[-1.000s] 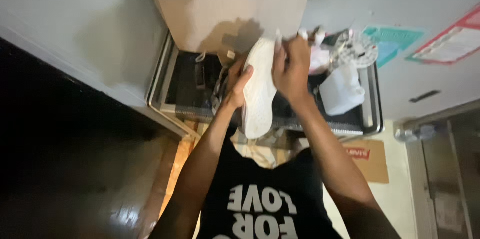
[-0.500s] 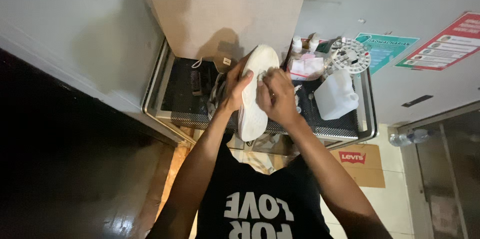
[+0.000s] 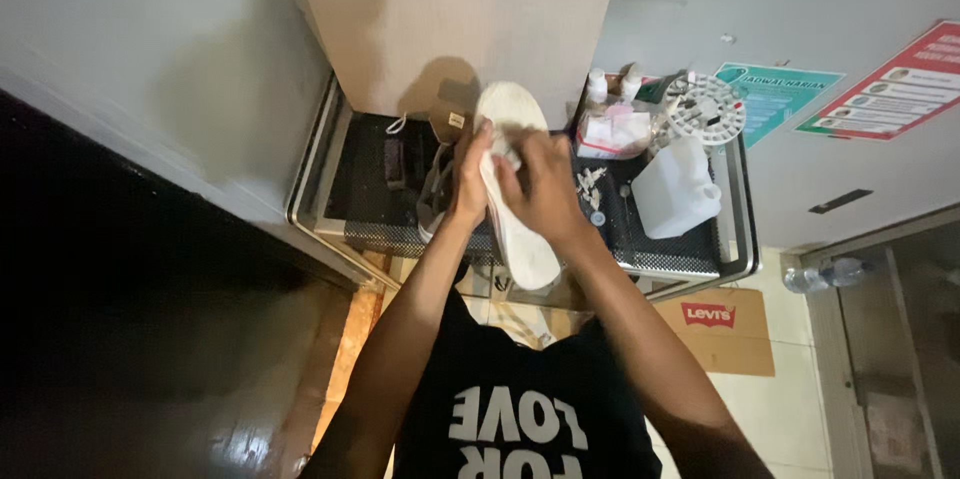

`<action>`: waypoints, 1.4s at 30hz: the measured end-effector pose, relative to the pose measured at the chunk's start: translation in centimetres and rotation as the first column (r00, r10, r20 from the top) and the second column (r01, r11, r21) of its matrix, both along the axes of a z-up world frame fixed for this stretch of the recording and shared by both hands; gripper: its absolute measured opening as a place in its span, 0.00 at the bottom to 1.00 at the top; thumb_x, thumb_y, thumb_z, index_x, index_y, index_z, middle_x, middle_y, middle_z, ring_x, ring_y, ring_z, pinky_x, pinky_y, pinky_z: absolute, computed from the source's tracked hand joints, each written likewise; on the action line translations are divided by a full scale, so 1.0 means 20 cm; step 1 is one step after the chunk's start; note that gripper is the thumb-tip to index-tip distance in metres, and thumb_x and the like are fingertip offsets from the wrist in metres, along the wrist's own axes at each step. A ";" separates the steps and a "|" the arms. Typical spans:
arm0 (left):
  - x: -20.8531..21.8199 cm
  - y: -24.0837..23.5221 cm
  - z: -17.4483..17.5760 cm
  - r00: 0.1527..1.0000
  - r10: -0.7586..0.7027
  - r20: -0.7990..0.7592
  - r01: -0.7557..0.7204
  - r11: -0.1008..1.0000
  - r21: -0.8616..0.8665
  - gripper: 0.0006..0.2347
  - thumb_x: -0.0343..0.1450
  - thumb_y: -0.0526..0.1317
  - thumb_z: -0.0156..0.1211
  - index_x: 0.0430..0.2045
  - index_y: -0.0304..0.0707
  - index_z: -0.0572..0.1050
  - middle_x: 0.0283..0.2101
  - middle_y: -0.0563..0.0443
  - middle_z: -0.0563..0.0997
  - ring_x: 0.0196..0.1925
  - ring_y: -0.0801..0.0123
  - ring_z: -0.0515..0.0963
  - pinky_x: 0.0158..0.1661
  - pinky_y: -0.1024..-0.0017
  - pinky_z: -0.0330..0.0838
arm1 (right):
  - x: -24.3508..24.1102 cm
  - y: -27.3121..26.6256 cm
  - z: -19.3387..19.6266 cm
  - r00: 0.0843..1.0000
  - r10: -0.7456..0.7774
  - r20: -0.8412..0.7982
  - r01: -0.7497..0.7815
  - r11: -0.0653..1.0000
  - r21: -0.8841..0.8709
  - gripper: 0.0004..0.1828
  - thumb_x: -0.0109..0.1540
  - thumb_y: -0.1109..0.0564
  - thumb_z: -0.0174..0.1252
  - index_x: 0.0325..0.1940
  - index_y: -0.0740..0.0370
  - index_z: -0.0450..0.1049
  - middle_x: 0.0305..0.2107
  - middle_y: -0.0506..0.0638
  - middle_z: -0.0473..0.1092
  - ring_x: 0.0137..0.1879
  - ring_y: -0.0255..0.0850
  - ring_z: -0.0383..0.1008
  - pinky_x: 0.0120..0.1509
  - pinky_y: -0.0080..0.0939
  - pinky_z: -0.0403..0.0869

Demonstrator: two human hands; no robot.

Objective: The person scrubs the white sole of a beige sneaker with a small brush, focusing on the tread and edges. They then pour a liquid from a white plastic jug onto a cloth and wipe the shoe's sole and upper.

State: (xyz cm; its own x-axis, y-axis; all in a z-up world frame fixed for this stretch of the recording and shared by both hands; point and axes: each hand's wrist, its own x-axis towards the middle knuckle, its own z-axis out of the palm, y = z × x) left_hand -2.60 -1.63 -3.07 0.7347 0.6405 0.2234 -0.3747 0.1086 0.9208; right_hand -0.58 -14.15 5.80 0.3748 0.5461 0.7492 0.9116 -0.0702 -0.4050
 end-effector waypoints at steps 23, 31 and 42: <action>-0.11 0.01 0.30 0.996 0.081 -0.041 -0.083 0.996 -0.045 0.25 0.72 0.53 0.59 0.61 0.40 0.68 0.57 0.41 0.71 0.56 0.58 0.69 0.60 0.60 0.59 | -0.15 -0.15 -0.03 0.987 0.138 0.084 -0.130 0.987 -0.098 0.10 0.67 0.57 0.50 0.44 0.63 0.75 0.28 0.55 0.67 0.38 0.54 0.71 0.45 0.50 0.65; -0.12 -0.10 0.22 0.994 0.004 -0.109 -0.009 0.999 -0.042 0.25 0.72 0.52 0.55 0.62 0.38 0.68 0.58 0.45 0.72 0.56 0.62 0.69 0.59 0.61 0.63 | 0.01 -0.10 0.00 0.992 0.106 -0.072 -0.104 0.994 0.026 0.09 0.62 0.62 0.59 0.46 0.67 0.74 0.24 0.60 0.70 0.30 0.59 0.72 0.38 0.54 0.69; -0.14 -0.11 0.23 0.991 0.130 -0.008 -0.130 0.988 -0.084 0.22 0.72 0.49 0.56 0.55 0.34 0.72 0.52 0.37 0.75 0.52 0.59 0.72 0.58 0.57 0.63 | -0.14 -0.12 -0.20 0.994 -0.095 -0.055 0.086 0.984 -0.155 0.09 0.62 0.61 0.56 0.45 0.65 0.72 0.20 0.61 0.72 0.31 0.60 0.75 0.39 0.56 0.70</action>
